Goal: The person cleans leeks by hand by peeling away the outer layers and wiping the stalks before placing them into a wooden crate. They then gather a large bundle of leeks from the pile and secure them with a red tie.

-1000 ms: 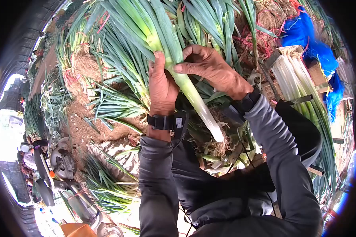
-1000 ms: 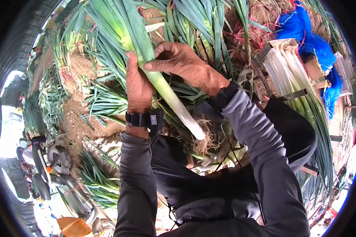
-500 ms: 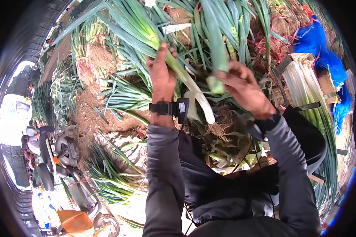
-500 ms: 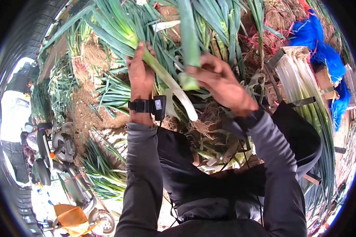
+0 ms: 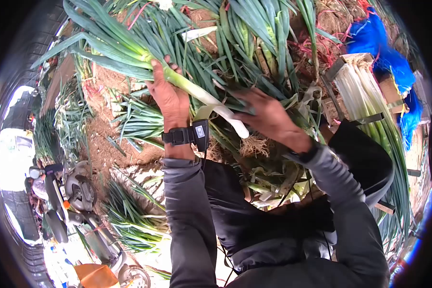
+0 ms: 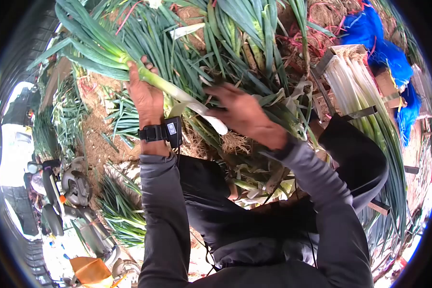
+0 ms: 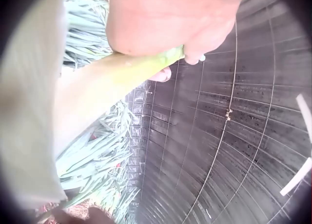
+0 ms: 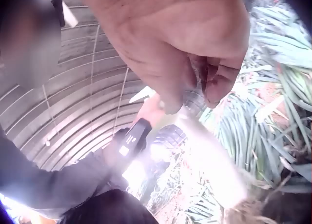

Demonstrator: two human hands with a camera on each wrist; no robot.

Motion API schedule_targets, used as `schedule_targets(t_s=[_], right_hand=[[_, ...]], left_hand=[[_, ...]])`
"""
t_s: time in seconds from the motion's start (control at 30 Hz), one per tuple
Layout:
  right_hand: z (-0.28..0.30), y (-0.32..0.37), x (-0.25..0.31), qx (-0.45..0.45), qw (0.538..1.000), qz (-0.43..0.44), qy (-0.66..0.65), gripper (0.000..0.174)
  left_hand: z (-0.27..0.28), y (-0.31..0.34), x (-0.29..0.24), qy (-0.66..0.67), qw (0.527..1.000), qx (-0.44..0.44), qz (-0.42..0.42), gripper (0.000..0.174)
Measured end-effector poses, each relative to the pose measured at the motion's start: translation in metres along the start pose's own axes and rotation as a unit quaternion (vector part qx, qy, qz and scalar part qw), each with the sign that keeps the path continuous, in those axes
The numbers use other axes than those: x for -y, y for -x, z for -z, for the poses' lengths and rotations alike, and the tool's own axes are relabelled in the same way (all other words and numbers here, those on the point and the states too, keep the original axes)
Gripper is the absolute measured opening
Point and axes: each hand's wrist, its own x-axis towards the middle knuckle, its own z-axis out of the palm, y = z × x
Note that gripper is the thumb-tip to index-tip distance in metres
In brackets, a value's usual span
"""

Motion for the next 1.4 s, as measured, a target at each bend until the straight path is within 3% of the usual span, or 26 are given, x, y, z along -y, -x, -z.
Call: schedule_targets(t_s=[0.03, 0.1, 0.2, 0.23, 0.3, 0.37, 0.43, 0.5, 0.53, 0.6, 0.63, 0.67, 0.7, 0.73, 0.77, 0.83, 0.87, 0.9, 0.97, 1.03, 1.1, 1.17, 1.23, 1.33, 1.4], right_hand=[[-0.016, -0.015, 0.001, -0.072, 0.991, 0.108, 0.036, 0.049], [-0.028, -0.031, 0.012, -0.047, 0.982, 0.154, 0.104, 0.039], [-0.033, -0.026, -0.002, 0.013, 0.99, 0.121, -0.077, 0.034], [-0.027, -0.013, 0.002, 0.001, 0.961, 0.093, -0.262, 0.022], [-0.002, 0.009, 0.006, 0.063, 0.892, -0.131, -0.428, 0.014], [0.012, 0.01, 0.009, 0.011, 0.835, -0.189, -0.518, 0.018], [0.033, 0.016, 0.009, 0.052, 0.814, -0.153, -0.558, 0.022], [0.057, 0.037, 0.015, 0.074, 0.887, -0.2, -0.41, 0.021], [0.057, 0.055, 0.002, 0.062, 0.885, -0.182, -0.424, 0.021], [0.043, 0.098, -0.044, 0.118, 0.916, -0.269, -0.272, 0.025], [0.025, 0.133, -0.096, 0.239, 0.919, -0.296, -0.099, 0.03], [0.007, 0.17, -0.127, 0.239, 0.963, -0.111, 0.05, 0.038], [0.012, 0.167, -0.119, 0.266, 0.953, -0.133, 0.06, 0.041], [0.019, 0.16, -0.105, 0.293, 0.941, -0.154, 0.07, 0.044], [0.014, 0.157, -0.088, 0.215, 0.959, -0.183, -0.006, 0.041], [0.024, 0.105, -0.06, 0.117, 0.986, -0.117, 0.0, 0.037], [0.028, 0.073, -0.048, 0.066, 0.994, -0.083, 0.004, 0.034], [0.03, 0.046, -0.037, 0.03, 0.998, -0.058, -0.019, 0.032], [0.028, -0.007, -0.011, -0.025, 0.998, -0.004, -0.065, 0.031], [0.02, -0.049, 0.01, -0.024, 0.996, 0.009, -0.09, 0.032], [-0.006, -0.087, 0.009, -0.059, 0.964, 0.103, -0.237, 0.039], [0.0, -0.109, 0.028, 0.02, 0.993, -0.044, -0.105, 0.039], [-0.006, -0.112, 0.017, 0.001, 0.983, -0.028, -0.179, 0.039], [-0.01, -0.108, 0.002, -0.003, 0.961, -0.032, -0.275, 0.037], [-0.007, -0.103, 0.002, 0.005, 0.927, -0.019, -0.376, 0.035]], left_hand=[[-0.004, 0.0, 0.003, 0.027, 1.0, 0.006, 0.009, 0.042], [-0.006, -0.002, 0.005, 0.078, 0.997, 0.013, 0.023, 0.043], [0.0, -0.009, 0.005, 0.026, 1.0, -0.01, -0.008, 0.044], [0.006, -0.014, 0.006, -0.002, 0.999, -0.024, -0.027, 0.044], [0.012, -0.021, 0.005, -0.019, 0.998, -0.042, -0.043, 0.047], [0.027, -0.031, 0.01, -0.023, 0.998, -0.025, -0.06, 0.047], [0.038, -0.037, 0.012, -0.022, 0.996, -0.043, -0.08, 0.043], [0.048, -0.04, 0.007, -0.024, 0.993, -0.07, -0.091, 0.041], [0.052, -0.041, 0.002, -0.024, 0.992, -0.081, -0.097, 0.041], [0.056, -0.043, -0.004, -0.016, 0.988, -0.112, -0.11, 0.041], [0.052, -0.04, -0.005, -0.009, 0.985, -0.128, -0.113, 0.042], [0.044, -0.036, -0.009, -0.026, 0.983, -0.153, -0.098, 0.047], [0.037, -0.033, -0.013, -0.041, 0.979, -0.179, -0.087, 0.052], [0.04, -0.032, -0.011, -0.063, 0.983, -0.133, -0.109, 0.054], [0.042, -0.032, -0.01, -0.057, 0.989, -0.106, -0.081, 0.061], [0.031, -0.031, -0.009, 0.007, 0.997, -0.077, -0.025, 0.072], [0.018, -0.022, -0.007, 0.016, 0.996, -0.075, -0.042, 0.076], [0.022, -0.023, -0.002, 0.065, 0.994, -0.091, 0.017, 0.067], [0.028, -0.024, 0.018, 0.05, 0.997, -0.06, -0.012, 0.053], [0.036, -0.027, 0.028, 0.078, 0.995, -0.002, 0.064, 0.046], [0.025, -0.02, 0.029, 0.073, 0.991, 0.03, 0.104, 0.039], [-0.008, 0.003, 0.021, 0.037, 0.993, 0.031, 0.108, 0.035], [-0.009, 0.001, 0.031, 0.068, 0.989, 0.066, 0.111, 0.034], [-0.009, 0.003, 0.04, 0.093, 0.988, 0.04, 0.118, 0.03], [-0.016, 0.009, 0.04, 0.104, 0.989, 0.053, 0.095, 0.032]])
